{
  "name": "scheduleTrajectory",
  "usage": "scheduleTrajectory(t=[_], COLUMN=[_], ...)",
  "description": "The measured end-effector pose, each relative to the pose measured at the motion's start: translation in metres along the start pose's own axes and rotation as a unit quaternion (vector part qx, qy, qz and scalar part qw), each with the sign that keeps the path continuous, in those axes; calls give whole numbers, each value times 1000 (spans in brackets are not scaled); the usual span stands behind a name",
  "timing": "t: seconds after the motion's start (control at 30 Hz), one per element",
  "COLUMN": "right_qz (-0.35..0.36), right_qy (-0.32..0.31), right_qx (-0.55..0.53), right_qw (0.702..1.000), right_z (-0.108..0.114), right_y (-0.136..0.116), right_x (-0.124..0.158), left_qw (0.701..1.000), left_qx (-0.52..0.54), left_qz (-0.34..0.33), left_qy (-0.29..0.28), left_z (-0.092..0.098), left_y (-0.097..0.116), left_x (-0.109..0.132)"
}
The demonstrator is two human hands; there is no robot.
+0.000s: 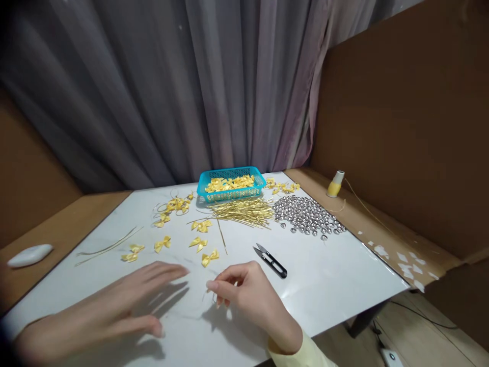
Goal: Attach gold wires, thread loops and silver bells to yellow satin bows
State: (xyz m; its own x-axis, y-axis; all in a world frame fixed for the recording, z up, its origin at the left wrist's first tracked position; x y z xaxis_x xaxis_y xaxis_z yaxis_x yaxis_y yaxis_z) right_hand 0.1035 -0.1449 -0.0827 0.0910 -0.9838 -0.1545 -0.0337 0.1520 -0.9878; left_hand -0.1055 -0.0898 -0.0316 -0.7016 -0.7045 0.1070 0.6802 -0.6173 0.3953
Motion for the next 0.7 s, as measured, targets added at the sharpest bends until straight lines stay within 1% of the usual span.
scheduleTrajectory(t=[0.03, 0.1, 0.2, 0.23, 0.3, 0.4, 0.5, 0.57, 0.63, 0.7], right_qz=[5, 19, 45, 49, 46, 43, 39, 46, 73, 118], right_qy=[-4, -9, -7, 2, 36, 97, 123, 139, 173, 214], right_qx=[0, -3, -22, -22, 4, 59, 75, 111, 174, 230], right_qw=[1000, 1000, 999, 999, 998, 993, 989, 983, 967, 942], right_z=[-3, -8, -8, -5, 4, 21, 35, 44, 53, 62], right_y=[1, 2, 3, 3, 4, 4, 5, 6, 6, 4], right_x=[0, -2, -5, -6, -7, -8, -8, -8, -7, -4], left_qw=[999, 989, 966, 959, 955, 957, 955, 945, 929, 911], left_qx=[36, 117, 220, 244, 263, 261, 265, 289, 328, 362], left_qz=[12, 32, 13, 14, 14, 16, 33, 55, 78, 96], left_qy=[-39, -82, -134, -144, -140, -125, -133, -140, -154, -173], left_z=[-5, -14, -28, -31, -35, -33, -31, -31, -33, -36], left_y=[6, 20, 46, 52, 60, 64, 64, 63, 62, 60], left_x=[-6, -21, -47, -55, -68, -81, -88, -91, -95, -98])
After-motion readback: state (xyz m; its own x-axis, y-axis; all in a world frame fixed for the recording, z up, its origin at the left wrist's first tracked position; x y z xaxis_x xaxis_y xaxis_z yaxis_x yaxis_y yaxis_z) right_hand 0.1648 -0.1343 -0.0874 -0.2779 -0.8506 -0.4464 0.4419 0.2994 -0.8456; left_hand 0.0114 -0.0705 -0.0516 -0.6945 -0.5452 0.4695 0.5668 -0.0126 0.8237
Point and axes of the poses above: each hand's wrist, its own x-axis away from the middle knuckle, its own z-axis out of the back of the hand, y = z × x, the point moved 3 cm from there along -x, towards the middle knuckle, and after that the axes turned 11 degrees about z, right-handed, at the moved point
